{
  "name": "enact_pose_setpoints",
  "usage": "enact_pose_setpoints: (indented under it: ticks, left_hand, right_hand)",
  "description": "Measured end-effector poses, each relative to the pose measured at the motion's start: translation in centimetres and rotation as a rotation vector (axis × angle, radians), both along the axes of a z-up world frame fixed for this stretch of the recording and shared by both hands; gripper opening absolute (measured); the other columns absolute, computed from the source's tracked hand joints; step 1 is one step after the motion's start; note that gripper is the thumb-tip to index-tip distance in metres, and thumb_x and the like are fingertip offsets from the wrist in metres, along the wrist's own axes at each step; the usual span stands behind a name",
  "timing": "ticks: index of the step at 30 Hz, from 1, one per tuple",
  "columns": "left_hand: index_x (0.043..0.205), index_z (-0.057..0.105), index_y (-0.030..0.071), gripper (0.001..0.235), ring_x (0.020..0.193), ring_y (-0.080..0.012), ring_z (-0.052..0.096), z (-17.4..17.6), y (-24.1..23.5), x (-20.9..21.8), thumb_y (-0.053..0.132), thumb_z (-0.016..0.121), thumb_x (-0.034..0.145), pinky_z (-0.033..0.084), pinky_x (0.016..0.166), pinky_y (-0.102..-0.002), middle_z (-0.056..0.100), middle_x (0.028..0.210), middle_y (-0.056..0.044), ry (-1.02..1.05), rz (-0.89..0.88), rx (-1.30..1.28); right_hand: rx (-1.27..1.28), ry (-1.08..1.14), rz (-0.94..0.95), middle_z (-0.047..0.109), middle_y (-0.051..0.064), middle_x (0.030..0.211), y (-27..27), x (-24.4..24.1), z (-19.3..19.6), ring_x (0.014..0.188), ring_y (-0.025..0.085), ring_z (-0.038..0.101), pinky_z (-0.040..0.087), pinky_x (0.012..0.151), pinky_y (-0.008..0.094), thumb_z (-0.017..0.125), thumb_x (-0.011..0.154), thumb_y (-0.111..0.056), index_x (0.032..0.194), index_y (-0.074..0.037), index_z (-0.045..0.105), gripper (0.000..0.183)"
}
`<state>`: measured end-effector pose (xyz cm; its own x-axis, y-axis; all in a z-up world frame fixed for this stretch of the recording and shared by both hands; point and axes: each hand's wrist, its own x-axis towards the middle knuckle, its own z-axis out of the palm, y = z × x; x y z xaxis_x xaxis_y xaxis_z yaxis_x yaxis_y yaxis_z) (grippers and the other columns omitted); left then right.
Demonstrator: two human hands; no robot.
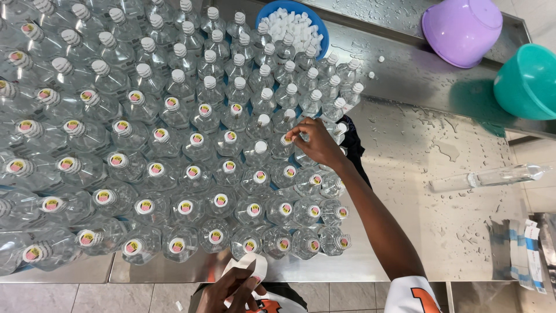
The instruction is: The person applies round stickers to the caps of many clear plastic bottles arranged on a stainless steel table. They peel each sticker from a roll and press it onto a bottle cap, working systematically across the rows.
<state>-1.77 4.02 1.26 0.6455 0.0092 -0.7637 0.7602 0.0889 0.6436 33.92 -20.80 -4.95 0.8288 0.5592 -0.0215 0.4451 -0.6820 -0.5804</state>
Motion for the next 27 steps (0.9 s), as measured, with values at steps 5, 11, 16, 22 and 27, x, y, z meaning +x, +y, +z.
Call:
enact_pose_setpoints:
  ticks: [5,11,16,22,27]
  left_hand:
    - [0.1,0.087,0.005,0.021,0.054,-0.0215,0.078,-0.4,0.5,-0.4,0.022,0.076,0.098,0.058,0.06,-0.03,0.094,0.076,-0.012,-0.034,0.021,-0.043]
    - [0.097,0.085,0.0,0.03,0.048,-0.0145,0.041,-1.6,0.5,-1.7,0.028,0.074,0.103,0.03,0.054,-0.031,0.047,0.054,-0.008,-0.214,0.098,-0.097]
    - [0.119,0.066,0.019,0.047,0.057,-0.0146,0.054,-4.3,0.4,-3.1,-0.014,0.064,0.086,0.047,0.05,-0.022,0.071,0.114,0.002,-1.131,-0.13,0.718]
    - [0.117,0.088,0.013,0.051,0.056,-0.019,0.063,-0.9,1.3,-2.1,0.04,0.047,0.103,0.054,0.078,-0.034,0.062,0.066,-0.005,-0.324,0.156,-0.015]
    - [0.118,0.071,0.002,0.036,0.071,-0.0173,0.055,-1.3,2.2,-1.1,0.021,0.041,0.116,0.051,0.078,-0.034,0.061,0.08,-0.008,-0.523,0.108,-0.231]
  right_hand:
    - [0.018,0.022,-0.054,0.066,0.001,0.112,-0.1,-0.7,-0.8,0.126,0.029,0.054,0.042,0.108,0.043,0.064,0.11,-0.02,0.115,-0.018,0.082,0.019]
    - [-0.041,-0.04,-0.088,0.062,-0.001,0.111,-0.7,-0.5,-1.7,0.121,0.028,0.05,0.038,0.112,0.044,0.062,0.109,-0.015,0.112,-0.019,0.081,0.019]
    - [-0.016,0.025,-0.119,0.061,0.004,0.111,0.2,-1.2,-0.6,0.125,0.031,0.049,0.042,0.107,0.045,0.057,0.111,-0.014,0.116,-0.018,0.08,0.024]
    - [0.06,-0.122,-0.029,0.07,0.005,0.121,0.4,-6.1,3.5,0.13,0.031,0.055,0.036,0.115,0.051,0.054,0.115,-0.035,0.124,-0.018,0.076,0.029]
    - [0.262,0.077,0.019,0.077,0.004,0.113,4.4,-19.0,12.2,0.106,0.02,0.077,0.063,0.093,0.037,0.07,0.102,-0.034,0.112,-0.013,0.076,0.024]
